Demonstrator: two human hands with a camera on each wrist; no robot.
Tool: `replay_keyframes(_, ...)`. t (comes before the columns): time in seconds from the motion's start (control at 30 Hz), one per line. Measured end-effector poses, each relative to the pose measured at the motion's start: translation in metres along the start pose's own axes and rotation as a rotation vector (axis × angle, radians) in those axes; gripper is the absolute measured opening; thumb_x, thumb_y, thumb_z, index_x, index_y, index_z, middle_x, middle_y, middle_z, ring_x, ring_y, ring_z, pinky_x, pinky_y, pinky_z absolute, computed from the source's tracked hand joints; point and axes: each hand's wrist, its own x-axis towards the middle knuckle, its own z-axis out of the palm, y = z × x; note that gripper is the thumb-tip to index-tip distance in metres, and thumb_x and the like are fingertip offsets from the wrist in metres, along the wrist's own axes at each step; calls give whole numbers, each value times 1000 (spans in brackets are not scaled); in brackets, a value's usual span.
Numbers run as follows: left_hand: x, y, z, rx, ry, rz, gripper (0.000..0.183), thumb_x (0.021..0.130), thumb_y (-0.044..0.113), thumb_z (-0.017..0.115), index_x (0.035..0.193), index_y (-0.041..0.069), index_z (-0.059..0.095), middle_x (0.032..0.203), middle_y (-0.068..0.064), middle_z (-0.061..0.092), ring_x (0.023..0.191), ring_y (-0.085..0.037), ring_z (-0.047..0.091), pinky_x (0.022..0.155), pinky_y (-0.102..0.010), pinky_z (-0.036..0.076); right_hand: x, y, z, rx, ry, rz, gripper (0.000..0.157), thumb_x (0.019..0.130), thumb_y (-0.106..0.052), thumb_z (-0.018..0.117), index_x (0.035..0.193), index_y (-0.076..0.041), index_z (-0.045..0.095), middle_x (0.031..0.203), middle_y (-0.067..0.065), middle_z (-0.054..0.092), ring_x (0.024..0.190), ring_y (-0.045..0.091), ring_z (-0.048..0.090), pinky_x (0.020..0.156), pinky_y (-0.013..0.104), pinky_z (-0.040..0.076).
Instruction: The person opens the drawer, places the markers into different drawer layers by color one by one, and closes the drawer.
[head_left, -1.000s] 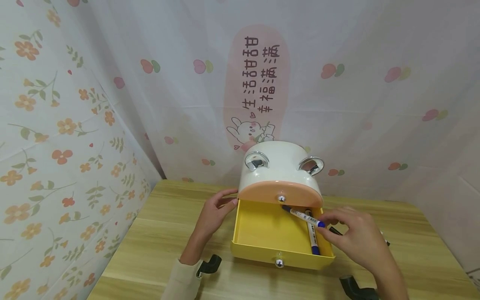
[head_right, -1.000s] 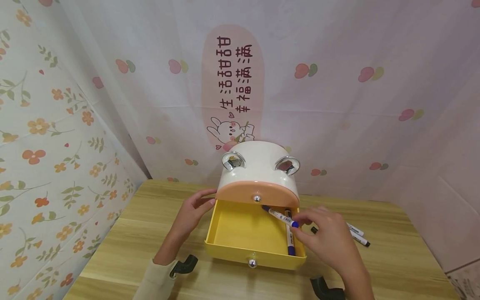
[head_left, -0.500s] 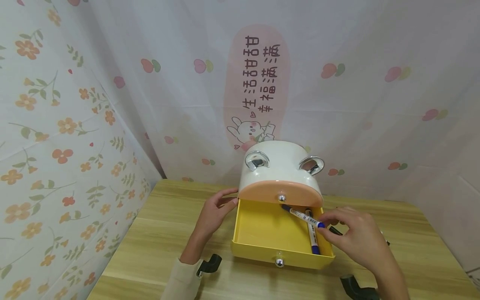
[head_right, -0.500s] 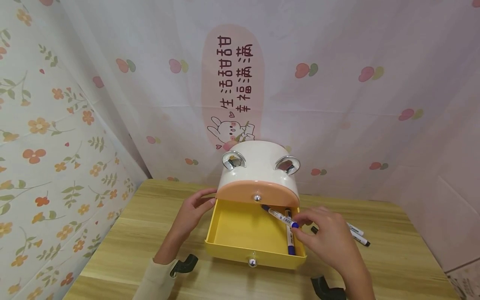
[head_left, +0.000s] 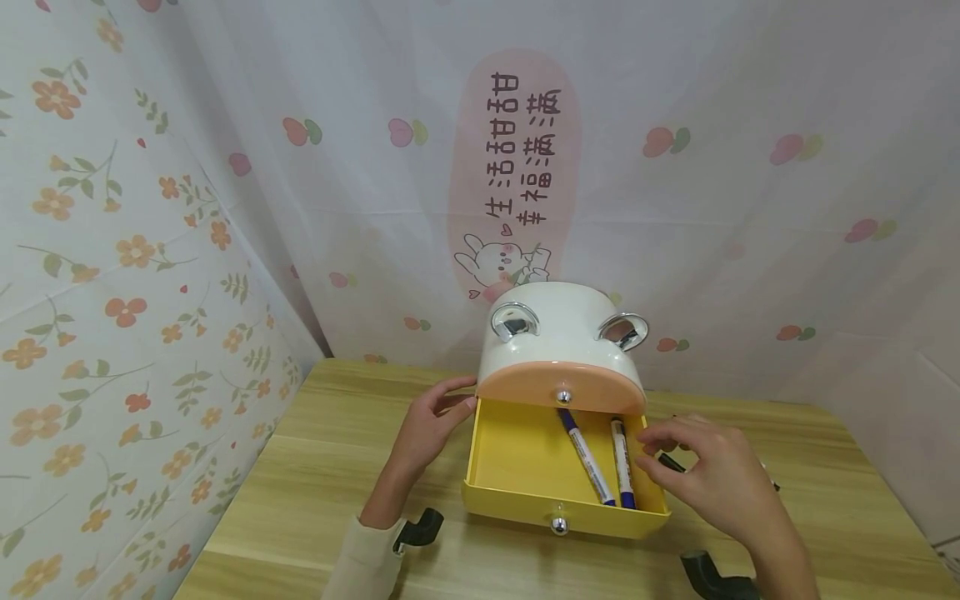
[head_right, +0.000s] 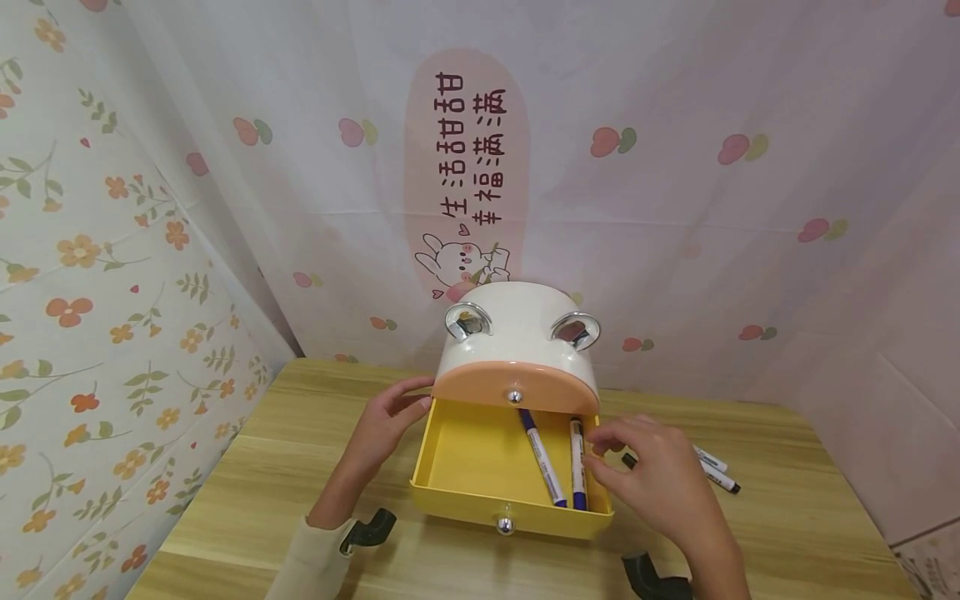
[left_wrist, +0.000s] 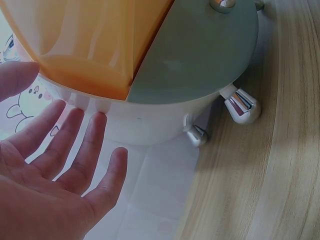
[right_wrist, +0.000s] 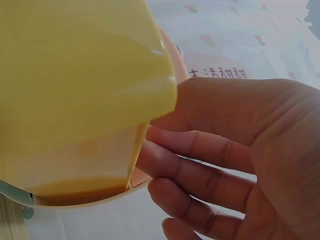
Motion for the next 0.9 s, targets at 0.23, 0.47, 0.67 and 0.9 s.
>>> replay_keyframes(0.23, 0, 0, 0, -6, 1, 1, 35, 96, 24, 65, 129, 13, 63, 132, -9, 61, 119, -29, 59, 94, -46, 52, -1, -1, -3, -11, -28, 51, 17, 77, -26, 86, 90, -26, 75, 90, -17, 66, 78, 5, 58, 63, 26, 52)
replay_keyframes(0.47, 0, -1, 0, -16, 1, -5, 35, 96, 24, 66, 130, 13, 63, 131, -8, 61, 119, -30, 59, 94, -46, 51, -2, 4, -7, 0, -59, 120, 16, 81, -30, 82, 94, -25, 75, 95, -12, 69, 82, 13, 63, 66, 26, 54)
replay_keyframes(0.67, 0, -2, 1, -24, 4, -9, 36, 96, 24, 66, 129, 14, 63, 130, -7, 62, 119, -29, 59, 94, -45, 51, -2, 11, -9, 13, -77, 173, 14, 87, -35, 76, 97, -25, 75, 94, -11, 70, 82, 12, 63, 66, 25, 54)
replay_keyframes(0.9, 0, -3, 0, -12, 6, -4, 35, 96, 25, 66, 129, 14, 63, 130, -6, 62, 118, -27, 60, 94, -44, 52, 0, 16, -10, 2, -97, 188, 10, 89, -35, 74, 91, -25, 75, 87, -12, 69, 76, 10, 62, 61, 25, 53)
